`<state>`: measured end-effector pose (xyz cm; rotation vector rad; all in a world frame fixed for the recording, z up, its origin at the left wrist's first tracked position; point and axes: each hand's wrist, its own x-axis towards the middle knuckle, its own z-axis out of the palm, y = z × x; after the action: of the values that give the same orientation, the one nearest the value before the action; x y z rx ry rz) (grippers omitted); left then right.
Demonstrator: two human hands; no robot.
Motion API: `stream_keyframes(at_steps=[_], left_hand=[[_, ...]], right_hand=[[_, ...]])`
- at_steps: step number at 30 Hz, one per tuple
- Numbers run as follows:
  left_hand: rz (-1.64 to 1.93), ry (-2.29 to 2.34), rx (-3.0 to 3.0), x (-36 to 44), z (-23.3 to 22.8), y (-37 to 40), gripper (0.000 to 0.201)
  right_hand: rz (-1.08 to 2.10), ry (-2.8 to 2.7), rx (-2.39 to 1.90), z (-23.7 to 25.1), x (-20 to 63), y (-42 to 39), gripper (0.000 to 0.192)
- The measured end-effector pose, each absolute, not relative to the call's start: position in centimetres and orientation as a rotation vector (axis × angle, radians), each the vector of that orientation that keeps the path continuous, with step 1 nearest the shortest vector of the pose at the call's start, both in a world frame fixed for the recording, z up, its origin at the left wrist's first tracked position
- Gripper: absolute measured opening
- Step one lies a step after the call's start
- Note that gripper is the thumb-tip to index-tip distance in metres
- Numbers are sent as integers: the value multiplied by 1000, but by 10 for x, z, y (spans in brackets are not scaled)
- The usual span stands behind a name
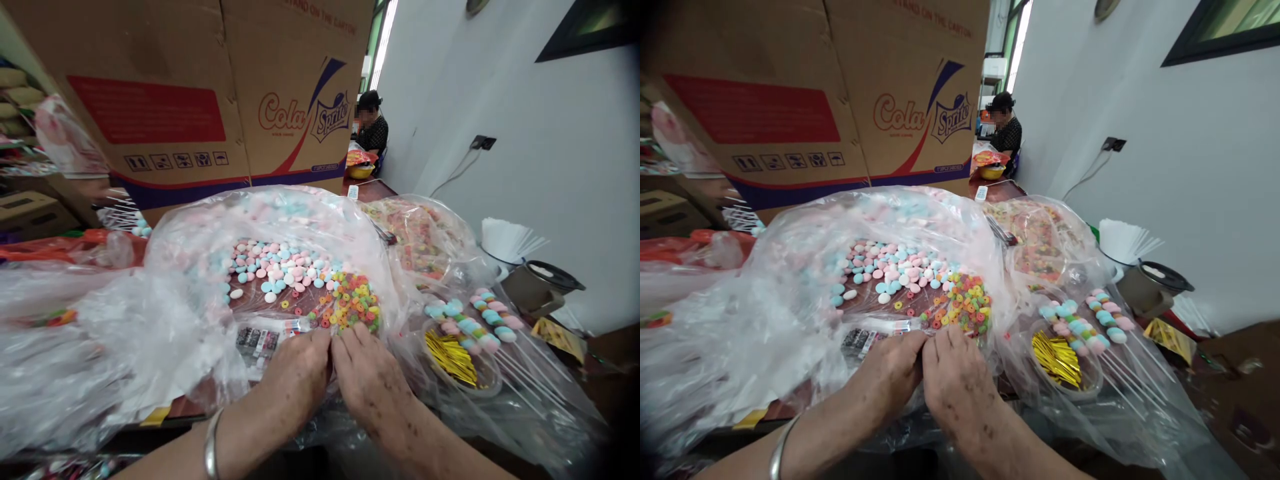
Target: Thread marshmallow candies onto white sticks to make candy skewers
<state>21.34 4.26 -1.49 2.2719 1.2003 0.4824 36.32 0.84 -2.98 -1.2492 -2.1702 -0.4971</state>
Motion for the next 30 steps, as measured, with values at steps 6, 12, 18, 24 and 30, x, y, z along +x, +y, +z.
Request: stream_keyframes(at_steps=[6, 12, 18, 24, 30], left_hand=[[1212, 1116, 2796, 219, -29, 55, 22], [1334, 1053, 2809, 217, -33, 62, 19], [1430, 927, 2853, 210, -33, 62, 21], [1290, 949, 2077, 200, -26, 32, 17], [1107, 729, 840, 190, 11, 48, 45]], right_hand=[[-18, -1717, -1368, -49, 355, 35, 24], [465, -1400, -1353, -47, 346, 38, 17], [1022, -1062, -1274, -34, 339, 39, 22], [1124, -898, -1154, -8, 347, 42, 27], [830, -1428, -1194, -3, 333, 18, 15]])
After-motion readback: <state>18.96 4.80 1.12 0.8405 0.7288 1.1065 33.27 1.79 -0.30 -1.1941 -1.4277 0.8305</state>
